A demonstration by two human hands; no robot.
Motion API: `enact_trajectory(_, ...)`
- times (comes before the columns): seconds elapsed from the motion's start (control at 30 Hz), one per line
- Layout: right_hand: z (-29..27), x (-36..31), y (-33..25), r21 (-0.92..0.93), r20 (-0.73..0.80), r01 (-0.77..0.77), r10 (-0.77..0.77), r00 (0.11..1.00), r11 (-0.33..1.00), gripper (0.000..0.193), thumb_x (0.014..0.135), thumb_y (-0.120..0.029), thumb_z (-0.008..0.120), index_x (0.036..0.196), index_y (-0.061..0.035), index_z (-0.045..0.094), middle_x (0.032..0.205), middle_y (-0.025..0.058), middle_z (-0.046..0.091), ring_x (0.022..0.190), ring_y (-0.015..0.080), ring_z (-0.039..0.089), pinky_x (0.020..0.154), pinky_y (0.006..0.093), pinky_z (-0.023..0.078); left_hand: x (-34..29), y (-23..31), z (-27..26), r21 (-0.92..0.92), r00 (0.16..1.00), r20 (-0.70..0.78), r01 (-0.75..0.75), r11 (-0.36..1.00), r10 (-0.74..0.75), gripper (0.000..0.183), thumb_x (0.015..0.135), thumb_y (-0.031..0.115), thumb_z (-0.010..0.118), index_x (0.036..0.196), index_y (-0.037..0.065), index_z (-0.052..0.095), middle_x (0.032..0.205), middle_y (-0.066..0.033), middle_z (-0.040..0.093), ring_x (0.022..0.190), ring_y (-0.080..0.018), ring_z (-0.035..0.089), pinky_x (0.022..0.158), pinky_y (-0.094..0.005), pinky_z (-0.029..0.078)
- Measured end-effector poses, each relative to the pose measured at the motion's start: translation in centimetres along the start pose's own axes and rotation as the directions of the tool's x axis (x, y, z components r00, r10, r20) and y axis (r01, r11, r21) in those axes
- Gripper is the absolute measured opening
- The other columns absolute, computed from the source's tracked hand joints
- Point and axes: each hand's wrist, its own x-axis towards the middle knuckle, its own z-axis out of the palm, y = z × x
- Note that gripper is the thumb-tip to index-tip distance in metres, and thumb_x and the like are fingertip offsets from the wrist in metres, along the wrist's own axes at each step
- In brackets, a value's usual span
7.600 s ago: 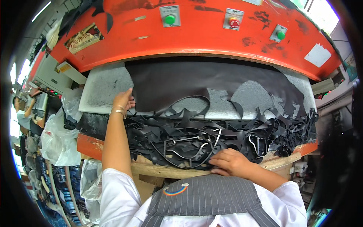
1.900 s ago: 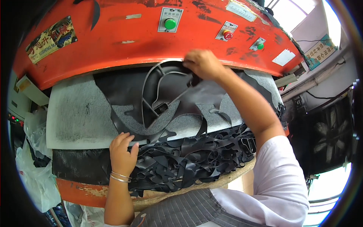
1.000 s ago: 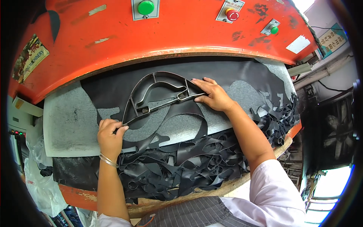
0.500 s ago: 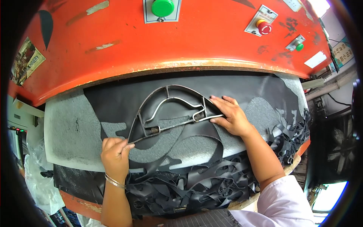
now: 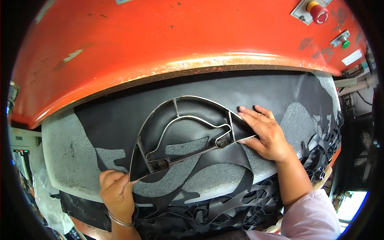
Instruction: Cutting shoe upper components from a leather hide using a hydraulic die cutting press and metal templates.
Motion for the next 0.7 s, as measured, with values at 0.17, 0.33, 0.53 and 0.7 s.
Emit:
enact_trajectory(0.17,-0.4,0.3,0.9,-0.014,0.014,0.017,-0.017,1.0,1.0,0.061,0.075,-0.023,0.075,0.13,-0.0065,0.054,0.129,0.0147,0.059,0.122,0.0273,0.054,0.106,0.0483,0.035,-0.3,0.3,0.8,0.036,0.999,0.029,0.036,0.999,-0.037,0.018,0.062,-0.001,0.074,0.078,-0.002,0.066,0.076,-0.0077,0.058,0.081,-0.0256,0.055,0.074,-0.0345,0.044)
enact_trajectory(0.33,-0.8,0.2,0.8,-0.035,0.022,0.024,-0.023,0.999,0.999,0.061,0.075,-0.024,0.075,0.13,-0.0072,0.055,0.13,0.0144,0.058,0.121,0.0273,0.054,0.106,0.0477,0.035,-0.3,0.2,0.5,0.037,1.0,0.008,0.021,0.999,-0.021,0.018,0.063,0.0,0.075,0.078,-0.003,0.065,0.077,-0.008,0.057,0.082,-0.026,0.055,0.074,-0.0346,0.044)
enact_trajectory(0.53,0.7,-0.4,0.3,0.007,0.007,0.007,-0.007,1.0,1.0,0.06,0.078,-0.027,0.073,0.132,-0.0087,0.053,0.132,0.0156,0.057,0.121,0.0295,0.054,0.107,0.046,0.034,-0.6,-0.4,0.0,-0.016,0.998,-0.041,-0.053,0.998,0.053,0.02,0.061,-0.003,0.076,0.078,-0.004,0.065,0.078,-0.01,0.06,0.08,-0.0275,0.056,0.073,-0.0355,0.046)
enact_trajectory(0.7,-0.3,-1.3,-0.5,-0.013,-0.032,0.035,-0.035,0.999,0.999,0.058,0.081,-0.027,0.071,0.133,-0.0091,0.052,0.133,0.0163,0.055,0.124,0.0288,0.051,0.109,0.0443,0.032,-1.0,-0.2,0.0,-0.061,0.99,-0.105,-0.104,0.993,0.097,0.018,0.062,0.0,0.078,0.077,0.0,0.069,0.077,-0.0083,0.063,0.077,-0.0252,0.056,0.068,-0.0349,0.047)
